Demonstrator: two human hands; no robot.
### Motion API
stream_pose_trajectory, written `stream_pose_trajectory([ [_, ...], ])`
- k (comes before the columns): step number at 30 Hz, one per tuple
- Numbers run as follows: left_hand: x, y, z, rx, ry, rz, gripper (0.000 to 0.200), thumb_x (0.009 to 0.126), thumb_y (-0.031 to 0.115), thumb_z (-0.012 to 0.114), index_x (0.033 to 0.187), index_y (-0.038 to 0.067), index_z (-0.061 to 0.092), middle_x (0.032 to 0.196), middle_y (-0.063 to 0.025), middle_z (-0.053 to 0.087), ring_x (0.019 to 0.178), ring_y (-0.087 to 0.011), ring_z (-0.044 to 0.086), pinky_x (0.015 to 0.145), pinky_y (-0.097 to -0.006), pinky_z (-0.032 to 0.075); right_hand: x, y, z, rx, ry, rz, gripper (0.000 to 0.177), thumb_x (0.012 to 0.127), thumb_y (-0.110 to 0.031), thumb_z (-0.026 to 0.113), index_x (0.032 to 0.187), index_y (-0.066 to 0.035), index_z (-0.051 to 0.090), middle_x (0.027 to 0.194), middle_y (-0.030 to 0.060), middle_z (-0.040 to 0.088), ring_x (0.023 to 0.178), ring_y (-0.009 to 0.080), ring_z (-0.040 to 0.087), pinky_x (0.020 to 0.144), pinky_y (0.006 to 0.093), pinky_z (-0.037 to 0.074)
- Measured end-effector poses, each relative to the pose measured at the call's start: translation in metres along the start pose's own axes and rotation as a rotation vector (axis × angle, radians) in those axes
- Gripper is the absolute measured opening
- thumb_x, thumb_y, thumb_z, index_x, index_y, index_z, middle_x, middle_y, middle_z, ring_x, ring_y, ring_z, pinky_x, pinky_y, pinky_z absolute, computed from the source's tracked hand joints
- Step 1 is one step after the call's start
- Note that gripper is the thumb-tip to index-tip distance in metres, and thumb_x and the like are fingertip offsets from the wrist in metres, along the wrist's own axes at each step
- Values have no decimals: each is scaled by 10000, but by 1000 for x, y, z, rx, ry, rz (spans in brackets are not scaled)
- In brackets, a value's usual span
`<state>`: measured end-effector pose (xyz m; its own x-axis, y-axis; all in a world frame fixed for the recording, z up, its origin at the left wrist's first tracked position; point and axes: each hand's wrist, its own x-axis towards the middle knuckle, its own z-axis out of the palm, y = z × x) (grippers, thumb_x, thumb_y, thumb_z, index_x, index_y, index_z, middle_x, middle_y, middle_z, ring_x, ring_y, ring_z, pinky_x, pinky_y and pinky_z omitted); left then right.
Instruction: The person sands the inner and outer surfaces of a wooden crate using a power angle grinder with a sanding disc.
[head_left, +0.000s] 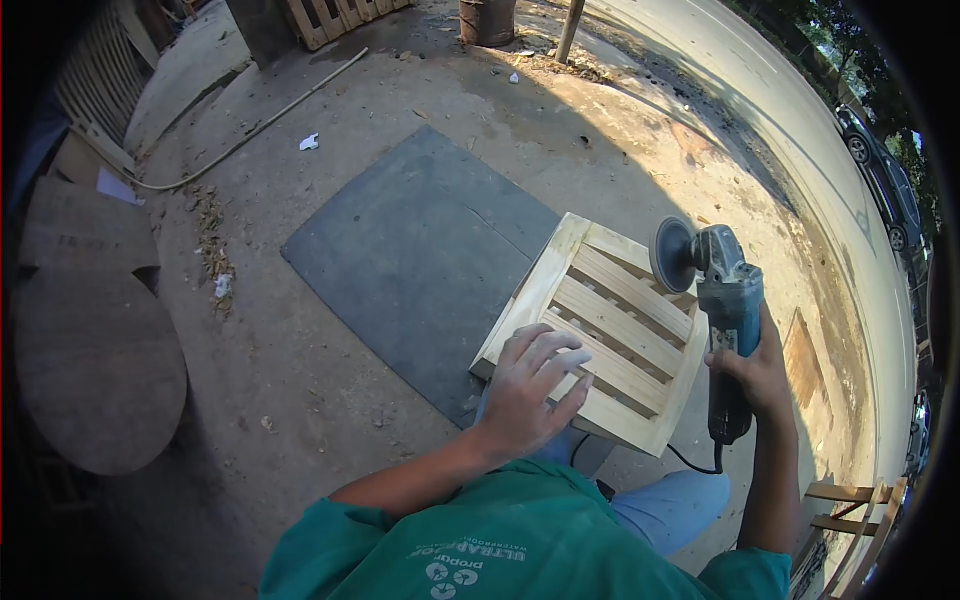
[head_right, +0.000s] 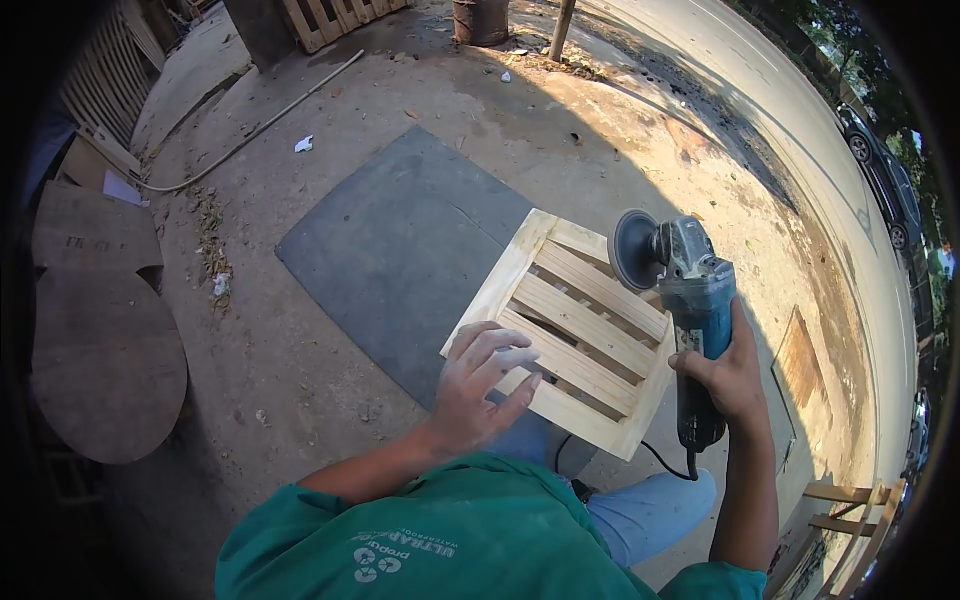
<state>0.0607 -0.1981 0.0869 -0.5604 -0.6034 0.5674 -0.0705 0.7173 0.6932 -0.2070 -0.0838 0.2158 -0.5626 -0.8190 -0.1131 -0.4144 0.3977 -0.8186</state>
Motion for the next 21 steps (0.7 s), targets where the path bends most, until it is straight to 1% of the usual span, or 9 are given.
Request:
stream_pose_trajectory([
  [2,4,-31,-19,182,50,-288,494,919,287,737,1312,28,589,1242,-155,613,1239,-296,547,1052,-444,425,-10,11,-12,2,63,21,844,618,-106,792,1393,6,479,1115,105,632,946,196,624,855,326,518],
  [4,8,-67,-15,-112,-45,-653,507,913,312,739,1267,-24,603,1151,-155,662,1167,-262,595,1007,-419,456,-17,21,-22,39,92,90,836,621,-103,790,1390,3,481,1110,102,629,925,188,622,822,319,523],
  [5,11,-75,-18,-308,-162,-786,512,910,320,746,1262,-26,608,1118,-147,680,1113,-240,620,980,-403,473,-21,25,-23,49,123,94,814,627,-98,791,1376,7,487,1096,98,627,906,179,618,786,307,523],
  [7,25,-78,-21,-713,-432,-1041,523,903,335,760,1251,-29,618,1051,-132,716,1005,-196,669,927,-372,506,-29,32,-25,73,132,85,801,632,-93,792,1366,12,490,1088,95,629,903,175,615,788,306,523],
  [10,32,-81,-18,-724,-457,-983,478,923,339,744,1206,-34,648,932,-115,747,842,-160,697,820,-328,542,-43,40,-37,60,159,63,801,640,-86,799,1370,15,487,1092,88,632,904,161,612,791,301,524],
  [12,30,-84,-12,-697,-432,-1033,461,933,334,732,1183,-46,658,911,-116,748,826,-157,699,782,-311,548,-50,43,-42,61,145,106,818,638,-82,802,1386,4,482,1102,74,622,908,147,605,790,293,519],
  [13,29,-85,-11,-677,-408,-1062,453,938,332,726,1171,-52,663,901,-116,749,818,-156,700,763,-302,551,-55,39,-44,63,140,160,865,635,-92,812,1419,11,459,1146,88,623,982,169,607,868,310,508],
  [19,35,-83,-18,-759,-478,-1064,439,952,301,713,1189,-62,645,893,-110,752,837,-151,703,780,-300,555,-85,54,-51,-27,132,167,983,606,-101,828,1486,22,409,1264,130,606,1166,237,579,1060,353,422],
  [21,31,-88,-19,-791,-494,-1042,446,954,301,711,1216,-51,632,948,-121,750,859,-157,704,798,-306,554,-98,55,-54,-67,96,192,1005,597,-105,832,1495,25,400,1279,137,604,1187,244,576,1076,357,410],
])
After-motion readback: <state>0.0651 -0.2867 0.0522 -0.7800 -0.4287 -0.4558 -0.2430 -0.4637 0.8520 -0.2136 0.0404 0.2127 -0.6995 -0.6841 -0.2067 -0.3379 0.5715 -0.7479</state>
